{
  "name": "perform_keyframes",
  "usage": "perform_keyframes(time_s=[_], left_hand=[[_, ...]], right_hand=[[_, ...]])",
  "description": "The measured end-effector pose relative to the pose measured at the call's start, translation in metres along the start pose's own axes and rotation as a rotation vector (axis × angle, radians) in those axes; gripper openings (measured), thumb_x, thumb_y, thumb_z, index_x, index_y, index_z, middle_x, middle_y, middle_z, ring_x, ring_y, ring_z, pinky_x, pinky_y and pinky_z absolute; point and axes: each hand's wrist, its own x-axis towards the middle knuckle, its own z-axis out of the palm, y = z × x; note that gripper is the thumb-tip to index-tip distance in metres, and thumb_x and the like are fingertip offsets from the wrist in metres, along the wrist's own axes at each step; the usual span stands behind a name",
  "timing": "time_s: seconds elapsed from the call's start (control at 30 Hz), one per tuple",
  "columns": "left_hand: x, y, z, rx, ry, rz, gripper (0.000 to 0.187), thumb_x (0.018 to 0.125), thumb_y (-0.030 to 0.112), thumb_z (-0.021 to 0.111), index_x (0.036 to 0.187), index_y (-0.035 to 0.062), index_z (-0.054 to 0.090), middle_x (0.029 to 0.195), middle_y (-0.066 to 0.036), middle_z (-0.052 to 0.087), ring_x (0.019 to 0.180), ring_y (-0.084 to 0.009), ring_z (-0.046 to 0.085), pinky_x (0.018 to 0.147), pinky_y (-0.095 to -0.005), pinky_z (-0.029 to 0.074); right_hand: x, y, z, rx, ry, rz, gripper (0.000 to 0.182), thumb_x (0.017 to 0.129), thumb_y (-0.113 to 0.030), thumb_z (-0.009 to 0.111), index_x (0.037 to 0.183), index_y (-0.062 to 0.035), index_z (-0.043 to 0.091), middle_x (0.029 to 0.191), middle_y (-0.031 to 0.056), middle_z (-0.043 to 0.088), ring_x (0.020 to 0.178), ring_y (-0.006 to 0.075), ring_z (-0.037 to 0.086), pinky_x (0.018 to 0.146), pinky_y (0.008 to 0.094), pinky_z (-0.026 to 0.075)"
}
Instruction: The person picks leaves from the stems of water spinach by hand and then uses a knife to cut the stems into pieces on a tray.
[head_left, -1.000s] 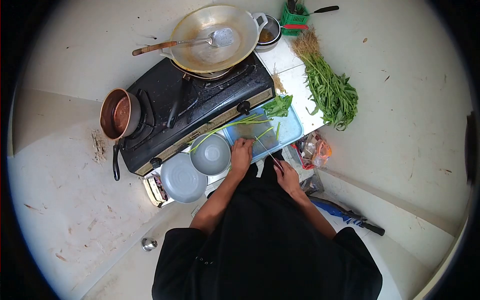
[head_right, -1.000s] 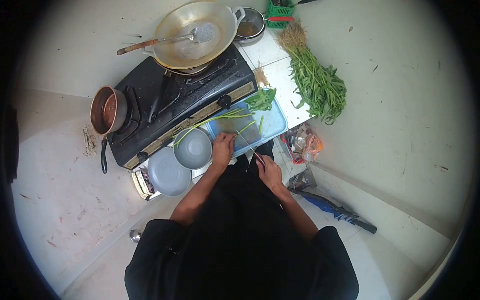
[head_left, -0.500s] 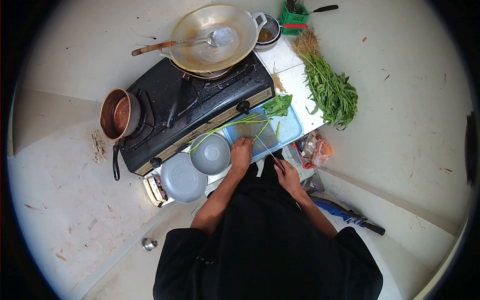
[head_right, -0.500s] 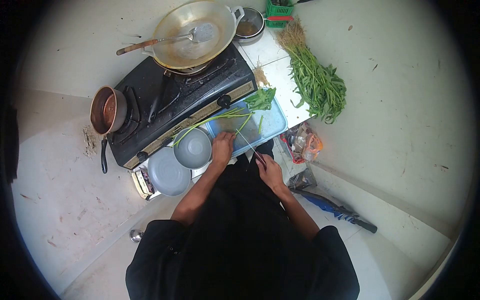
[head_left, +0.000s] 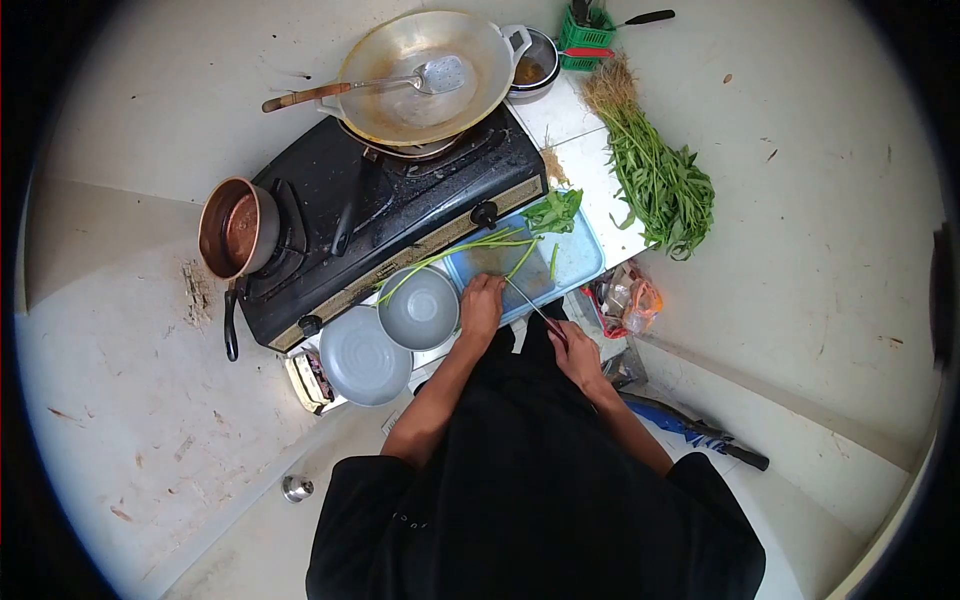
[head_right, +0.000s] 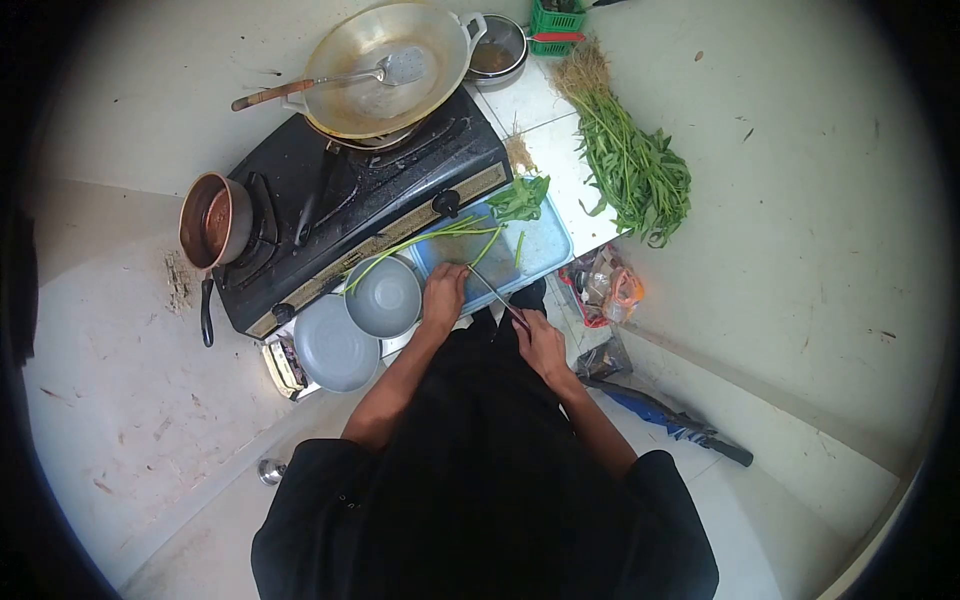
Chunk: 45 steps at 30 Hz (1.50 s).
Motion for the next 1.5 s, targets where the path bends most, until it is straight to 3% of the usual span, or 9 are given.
perform_keyframes(time_s=[0.47, 0.83, 1.23, 1.5], left_hand=[[0.0, 0.002, 0.001, 0.113, -0.01, 0.037, 0.015, 0.095, 0.011, 0.06, 0.101, 0.0061, 0.073, 0.097, -0.014, 0.065, 0.097, -0.0357, 0.062, 0.085, -0.0494, 0.05], [-0.004, 0.0, -0.001, 0.114, -0.003, 0.065, 0.022, 0.091, 0.009, 0.062, 0.108, 0.0115, 0.075, 0.1, -0.007, 0.064, 0.099, -0.0306, 0.061, 0.085, -0.0458, 0.048], [-0.003, 0.003, -0.003, 0.204, -0.02, 0.091, 0.023, 0.091, 0.01, 0.059, 0.108, 0.013, 0.075, 0.1, -0.006, 0.062, 0.098, -0.0301, 0.061, 0.084, -0.0459, 0.048], [-0.003, 0.004, -0.002, 0.204, -0.032, 0.08, 0.022, 0.092, 0.012, 0.06, 0.107, 0.0129, 0.075, 0.102, -0.006, 0.063, 0.098, -0.03, 0.061, 0.085, -0.0461, 0.048]], right_hand=[[0.014, -0.002, 0.006, -0.044, 0.044, 0.022, 0.025, 0.099, -0.022, 0.063, 0.116, -0.0038, 0.065, 0.106, 0.0196, 0.069, 0.093, 0.0427, 0.068, 0.078, 0.0474, 0.055], [0.011, -0.004, 0.005, -0.027, 0.028, 0.049, 0.024, 0.099, -0.023, 0.063, 0.112, -0.0026, 0.065, 0.101, 0.021, 0.069, 0.093, 0.0434, 0.067, 0.078, 0.0489, 0.054], [0.025, -0.021, 0.018, -0.018, 0.066, 0.05, 0.021, 0.098, -0.023, 0.06, 0.108, -0.0042, 0.062, 0.098, 0.02, 0.068, 0.088, 0.045, 0.067, 0.074, 0.0543, 0.053], [0.019, -0.008, 0.015, 0.035, 0.049, 0.058, 0.022, 0.099, -0.023, 0.062, 0.108, -0.0033, 0.064, 0.095, 0.0232, 0.069, 0.089, 0.0462, 0.066, 0.075, 0.0518, 0.052]])
